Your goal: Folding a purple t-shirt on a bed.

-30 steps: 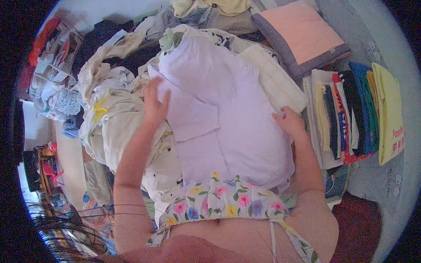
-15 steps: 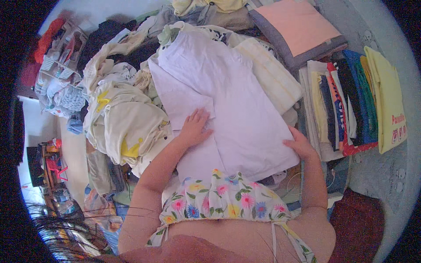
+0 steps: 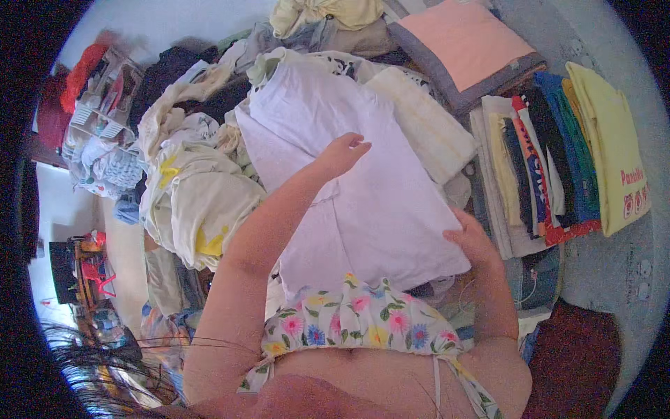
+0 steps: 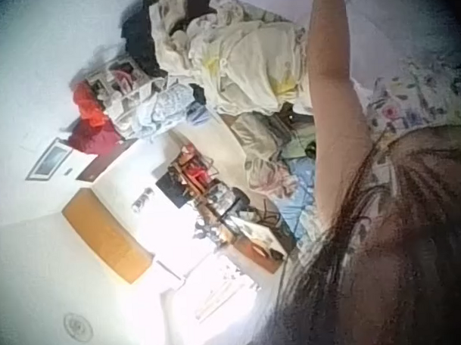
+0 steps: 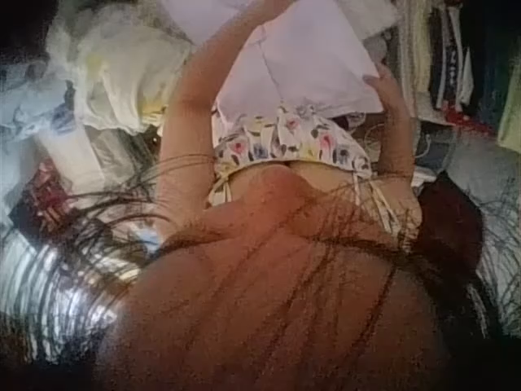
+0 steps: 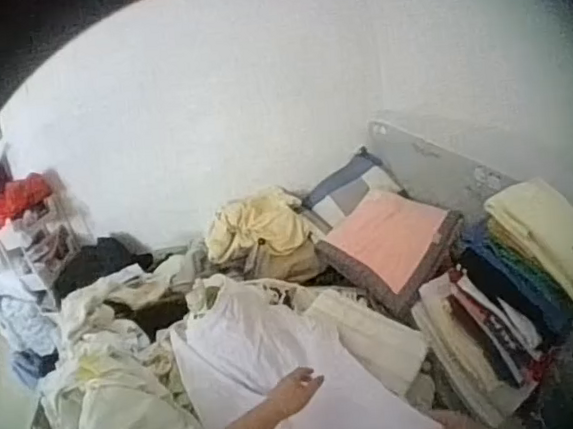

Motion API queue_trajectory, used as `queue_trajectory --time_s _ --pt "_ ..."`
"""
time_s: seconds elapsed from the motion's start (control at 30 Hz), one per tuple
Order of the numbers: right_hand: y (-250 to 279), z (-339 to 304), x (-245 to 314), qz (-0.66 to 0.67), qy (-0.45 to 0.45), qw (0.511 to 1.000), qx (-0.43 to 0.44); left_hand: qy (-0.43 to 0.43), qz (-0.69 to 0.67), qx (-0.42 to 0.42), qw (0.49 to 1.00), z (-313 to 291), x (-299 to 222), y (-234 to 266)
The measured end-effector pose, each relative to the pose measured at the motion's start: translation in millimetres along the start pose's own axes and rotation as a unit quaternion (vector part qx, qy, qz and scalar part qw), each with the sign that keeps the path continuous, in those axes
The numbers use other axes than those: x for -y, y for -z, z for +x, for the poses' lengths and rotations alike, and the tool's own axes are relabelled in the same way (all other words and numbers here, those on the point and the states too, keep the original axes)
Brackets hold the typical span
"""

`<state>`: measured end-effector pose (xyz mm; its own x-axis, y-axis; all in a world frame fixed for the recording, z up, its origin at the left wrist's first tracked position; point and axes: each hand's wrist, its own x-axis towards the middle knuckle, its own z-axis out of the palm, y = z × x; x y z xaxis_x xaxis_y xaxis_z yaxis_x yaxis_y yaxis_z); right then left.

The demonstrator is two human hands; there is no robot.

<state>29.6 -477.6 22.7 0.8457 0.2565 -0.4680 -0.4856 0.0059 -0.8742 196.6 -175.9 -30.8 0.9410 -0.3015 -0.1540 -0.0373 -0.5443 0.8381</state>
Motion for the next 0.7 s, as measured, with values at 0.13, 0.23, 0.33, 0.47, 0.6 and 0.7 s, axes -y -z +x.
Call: queue_trajectory --time_s 0.13,0.23,0.33,0.47,0.6,0.7 --pt "-15.6 -16.1 -2.9 0.020 0.043 0.998 0.039 0.066 0.013 -0.101 0.993 40.8 -15.8 -10.1" --pt "-29.8 -19.8 8.9 -0.144 0.034 0.982 0.114 0.092 0.048 -0.159 0.982 62.6 -24.2 -14.0" --pt "-35.9 -14.8 8.8 -0.108 0.032 0.977 0.182 0.138 0.139 -0.119 0.973 73.0 -47.0 -29.5" --pt "-44.0 -8.2 20.5 -0.198 -0.013 0.943 0.267 0.163 0.275 -0.086 0.944 66.0 -48.7 -47.3" --pt "-44.2 -1.7 8.6 -0.248 0.043 0.921 0.299 0.162 0.314 -0.123 0.927 83.9 -19.0 -43.8" --pt "-48.0 1.6 10.0 -0.217 -0.020 0.930 0.296 0.089 0.322 -0.139 0.932 87.9 -12.2 -25.5"
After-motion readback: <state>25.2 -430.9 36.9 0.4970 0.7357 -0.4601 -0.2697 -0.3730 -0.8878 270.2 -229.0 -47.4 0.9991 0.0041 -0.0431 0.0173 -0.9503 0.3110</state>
